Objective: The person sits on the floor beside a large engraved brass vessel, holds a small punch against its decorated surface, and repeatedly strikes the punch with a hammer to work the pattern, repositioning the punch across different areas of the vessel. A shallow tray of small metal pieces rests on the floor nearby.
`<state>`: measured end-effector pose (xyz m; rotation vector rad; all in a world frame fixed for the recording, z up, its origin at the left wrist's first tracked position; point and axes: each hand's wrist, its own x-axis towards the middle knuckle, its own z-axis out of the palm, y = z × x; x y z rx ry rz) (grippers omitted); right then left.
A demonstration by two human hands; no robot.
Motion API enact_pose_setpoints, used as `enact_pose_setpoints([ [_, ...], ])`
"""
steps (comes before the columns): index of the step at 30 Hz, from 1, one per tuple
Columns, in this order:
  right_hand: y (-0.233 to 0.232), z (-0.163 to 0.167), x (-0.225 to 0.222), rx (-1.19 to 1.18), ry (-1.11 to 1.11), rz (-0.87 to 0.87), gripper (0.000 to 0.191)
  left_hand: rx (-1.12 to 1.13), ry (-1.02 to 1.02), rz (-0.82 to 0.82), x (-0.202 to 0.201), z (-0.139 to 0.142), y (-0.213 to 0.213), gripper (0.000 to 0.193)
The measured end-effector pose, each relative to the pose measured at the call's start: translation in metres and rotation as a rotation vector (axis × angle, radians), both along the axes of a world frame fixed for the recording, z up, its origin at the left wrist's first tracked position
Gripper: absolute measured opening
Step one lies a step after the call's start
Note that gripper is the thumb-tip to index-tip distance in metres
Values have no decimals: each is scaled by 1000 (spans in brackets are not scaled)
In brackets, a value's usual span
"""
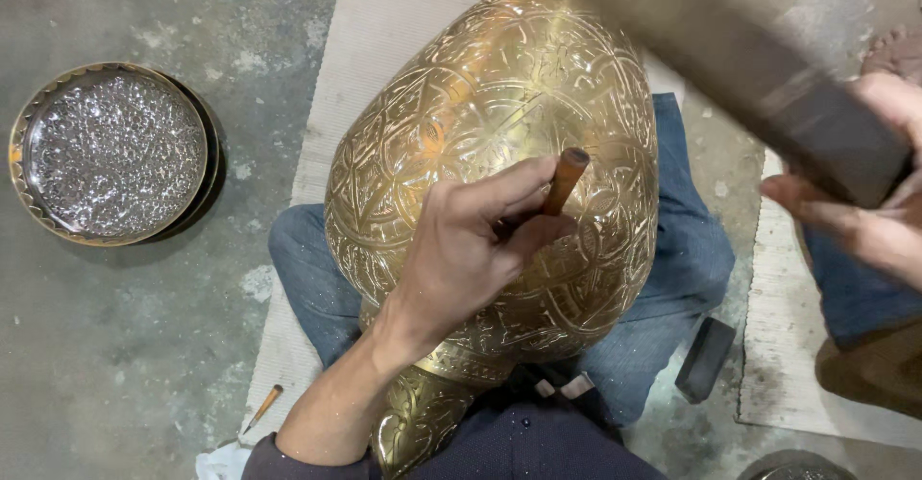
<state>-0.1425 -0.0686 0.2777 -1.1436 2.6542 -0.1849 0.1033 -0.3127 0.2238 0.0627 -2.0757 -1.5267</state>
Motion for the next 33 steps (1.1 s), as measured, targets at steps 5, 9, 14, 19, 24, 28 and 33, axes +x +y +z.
enact_pose_setpoints([
  [5,10,-11,-10,-185,-11,123,19,53,-102,8,1,1,2,35],
  [9,9,-5,-7,-28,13,120,22,103,-357,7,4,6,5,28],
  [14,6,2,2,-260,-68,143,43,66,-217,58,7,7,9,28],
  [19,2,13,9,-255,12,224,41,66,-194,73,10,11,10,34],
  [24,-14,22,19,-285,-183,160,35,34,-252,86,12,18,11,30],
  [28,-17,22,28,-324,-65,165,49,25,-180,79,14,19,11,33],
  [33,-14,13,26,-461,-173,202,37,-4,-333,93,17,14,13,22],
])
